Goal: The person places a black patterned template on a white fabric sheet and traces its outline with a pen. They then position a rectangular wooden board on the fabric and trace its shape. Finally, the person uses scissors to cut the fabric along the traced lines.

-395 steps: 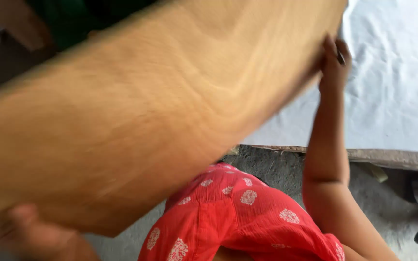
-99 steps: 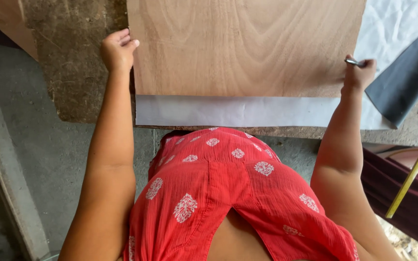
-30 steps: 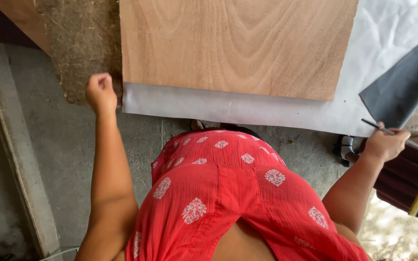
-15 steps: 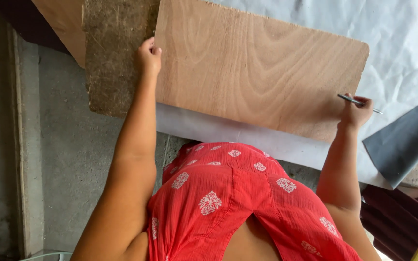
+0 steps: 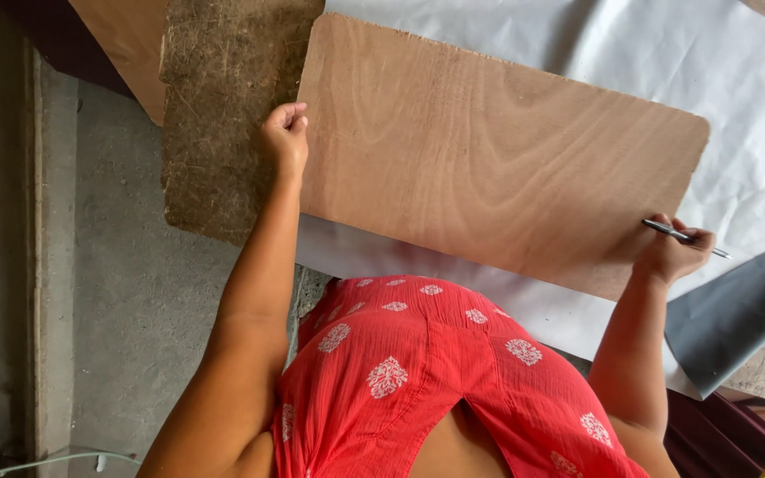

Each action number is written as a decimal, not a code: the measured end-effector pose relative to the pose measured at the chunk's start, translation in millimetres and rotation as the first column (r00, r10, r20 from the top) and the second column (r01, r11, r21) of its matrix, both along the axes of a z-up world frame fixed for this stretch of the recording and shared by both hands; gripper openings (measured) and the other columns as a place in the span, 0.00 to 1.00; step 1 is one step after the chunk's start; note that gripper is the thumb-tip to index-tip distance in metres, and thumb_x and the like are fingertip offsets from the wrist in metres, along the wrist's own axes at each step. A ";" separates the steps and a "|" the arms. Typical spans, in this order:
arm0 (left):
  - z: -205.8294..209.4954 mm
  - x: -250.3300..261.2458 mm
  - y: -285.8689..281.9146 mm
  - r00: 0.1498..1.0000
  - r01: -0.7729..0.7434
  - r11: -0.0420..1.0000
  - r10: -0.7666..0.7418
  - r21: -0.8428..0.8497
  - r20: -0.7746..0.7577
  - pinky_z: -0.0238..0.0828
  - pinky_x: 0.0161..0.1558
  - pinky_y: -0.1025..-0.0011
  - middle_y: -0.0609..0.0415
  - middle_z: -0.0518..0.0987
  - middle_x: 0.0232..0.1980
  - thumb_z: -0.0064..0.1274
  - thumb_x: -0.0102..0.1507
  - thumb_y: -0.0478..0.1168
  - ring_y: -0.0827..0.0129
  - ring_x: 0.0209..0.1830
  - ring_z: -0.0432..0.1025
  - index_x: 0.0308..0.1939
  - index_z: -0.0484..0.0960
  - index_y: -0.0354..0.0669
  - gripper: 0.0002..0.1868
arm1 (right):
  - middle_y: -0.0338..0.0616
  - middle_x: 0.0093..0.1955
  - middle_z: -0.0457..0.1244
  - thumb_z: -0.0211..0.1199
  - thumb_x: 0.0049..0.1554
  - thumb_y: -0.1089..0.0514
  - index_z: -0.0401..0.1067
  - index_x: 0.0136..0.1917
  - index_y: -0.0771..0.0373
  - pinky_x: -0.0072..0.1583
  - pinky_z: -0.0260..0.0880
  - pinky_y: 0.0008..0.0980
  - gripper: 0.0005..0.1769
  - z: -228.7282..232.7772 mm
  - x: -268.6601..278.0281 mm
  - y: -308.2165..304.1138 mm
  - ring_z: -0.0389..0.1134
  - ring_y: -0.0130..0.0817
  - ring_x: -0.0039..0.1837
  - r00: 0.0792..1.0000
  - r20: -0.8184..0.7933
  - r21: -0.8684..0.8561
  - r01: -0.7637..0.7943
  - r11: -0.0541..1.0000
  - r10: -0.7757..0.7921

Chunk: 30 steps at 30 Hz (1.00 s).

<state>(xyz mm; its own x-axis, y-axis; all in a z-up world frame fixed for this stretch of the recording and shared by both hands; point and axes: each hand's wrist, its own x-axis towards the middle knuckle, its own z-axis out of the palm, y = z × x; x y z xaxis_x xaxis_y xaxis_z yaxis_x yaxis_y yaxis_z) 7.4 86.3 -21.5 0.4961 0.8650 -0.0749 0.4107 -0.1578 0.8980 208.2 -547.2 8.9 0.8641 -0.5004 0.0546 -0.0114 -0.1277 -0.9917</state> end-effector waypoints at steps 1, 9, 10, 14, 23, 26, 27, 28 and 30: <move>18.2 -1.3 -7.4 1.000 0.001 1.000 -0.001 0.001 -0.005 0.80 0.51 0.75 0.56 0.88 0.43 0.54 0.60 0.24 0.73 0.44 0.82 0.44 0.88 0.43 0.14 | 0.45 0.38 0.67 0.70 0.48 0.77 0.56 0.39 0.56 0.45 0.84 0.37 0.25 3.5 1.4 1.2 0.76 0.34 0.40 1.000 -0.005 0.001 0.001 1.000 -0.001; 56.9 13.2 -23.3 0.988 0.039 0.998 -0.047 0.057 0.147 0.79 0.54 0.71 0.49 0.88 0.46 0.53 0.59 0.22 0.66 0.53 0.80 0.40 0.89 0.39 0.13 | 0.48 0.34 0.62 0.57 0.47 0.80 0.56 0.37 0.57 0.39 0.73 0.31 0.20 7.9 2.8 -18.0 0.62 0.33 0.37 0.993 -0.040 0.150 0.119 0.982 -0.115; 62.2 14.4 -25.0 0.988 0.035 0.998 -0.043 0.058 0.150 0.79 0.54 0.71 0.49 0.88 0.46 0.53 0.59 0.22 0.66 0.53 0.80 0.40 0.89 0.39 0.13 | 0.48 0.34 0.62 0.57 0.47 0.80 0.56 0.37 0.57 0.39 0.73 0.31 0.20 4.7 7.3 -23.8 0.62 0.33 0.37 0.993 -0.037 0.151 0.115 0.982 -0.110; 71.2 21.1 -19.5 0.981 0.052 0.996 -0.063 0.066 0.186 0.78 0.55 0.72 0.45 0.88 0.45 0.52 0.58 0.23 0.64 0.55 0.81 0.35 0.89 0.43 0.14 | 0.50 0.35 0.65 0.70 0.48 0.82 0.58 0.36 0.58 0.41 0.82 0.34 0.27 21.6 22.2 -34.3 0.72 0.34 0.39 0.994 0.082 -0.024 0.067 0.997 -0.065; 209.3 66.7 5.7 0.934 0.023 0.854 -0.204 0.521 0.293 0.73 0.35 0.74 0.59 0.85 0.28 0.55 0.55 0.23 0.74 0.31 0.78 0.27 0.87 0.45 0.12 | 0.43 0.42 0.73 0.76 0.54 0.73 0.72 0.39 0.57 0.45 0.75 0.29 0.16 82.9 60.1 -34.0 0.75 0.29 0.43 1.000 -0.007 0.008 -0.012 1.000 0.012; 186.5 83.8 -12.5 0.921 0.014 0.906 -0.176 0.422 0.348 0.74 0.44 0.72 0.51 0.86 0.36 0.51 0.52 0.22 0.67 0.43 0.79 0.26 0.86 0.48 0.15 | 0.34 0.43 0.68 0.69 0.59 0.63 0.78 0.43 0.57 0.53 0.74 0.26 0.03 54.0 77.2 -86.4 0.73 0.27 0.48 0.995 -0.097 0.155 -0.017 0.988 0.033; 174.0 89.0 -23.0 0.924 0.046 0.957 -0.150 0.287 0.353 0.77 0.52 0.72 0.42 0.88 0.46 0.49 0.52 0.20 0.60 0.55 0.81 0.26 0.86 0.49 0.18 | 0.36 0.44 0.68 0.63 0.59 0.62 0.78 0.45 0.59 0.55 0.74 0.25 0.04 41.0 82.1 -108.1 0.73 0.28 0.50 0.996 -0.084 0.197 -0.008 0.980 0.025; 164.7 85.5 -33.8 0.924 0.038 0.957 -0.143 0.287 0.356 0.77 0.52 0.72 0.42 0.88 0.46 0.49 0.52 0.20 0.60 0.55 0.81 0.26 0.86 0.49 0.18 | 0.36 0.44 0.68 0.63 0.59 0.62 0.78 0.45 0.59 0.55 0.74 0.25 0.04 30.0 84.3 -125.7 0.73 0.28 0.50 0.996 -0.081 0.196 -0.016 0.980 0.032; 145.3 82.1 -58.1 0.974 0.124 0.982 -0.148 0.141 0.169 0.83 0.47 0.72 0.44 0.84 0.56 0.53 0.59 0.23 0.54 0.59 0.80 0.24 0.83 0.51 0.16 | 0.40 0.49 0.67 0.44 0.59 0.59 0.78 0.52 0.67 0.61 0.74 0.23 0.22 8.8 89.4 -164.8 0.73 0.30 0.57 0.998 -0.054 0.305 0.031 0.952 -0.015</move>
<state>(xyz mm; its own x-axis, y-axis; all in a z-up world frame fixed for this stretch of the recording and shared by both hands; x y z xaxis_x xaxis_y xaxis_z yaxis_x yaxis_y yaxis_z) 89.5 28.3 123.8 0.6049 0.7852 0.1326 0.2124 -0.3196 0.9234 297.6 -711.9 17.7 0.8498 -0.5061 -0.1471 -0.0613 0.1823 -0.9813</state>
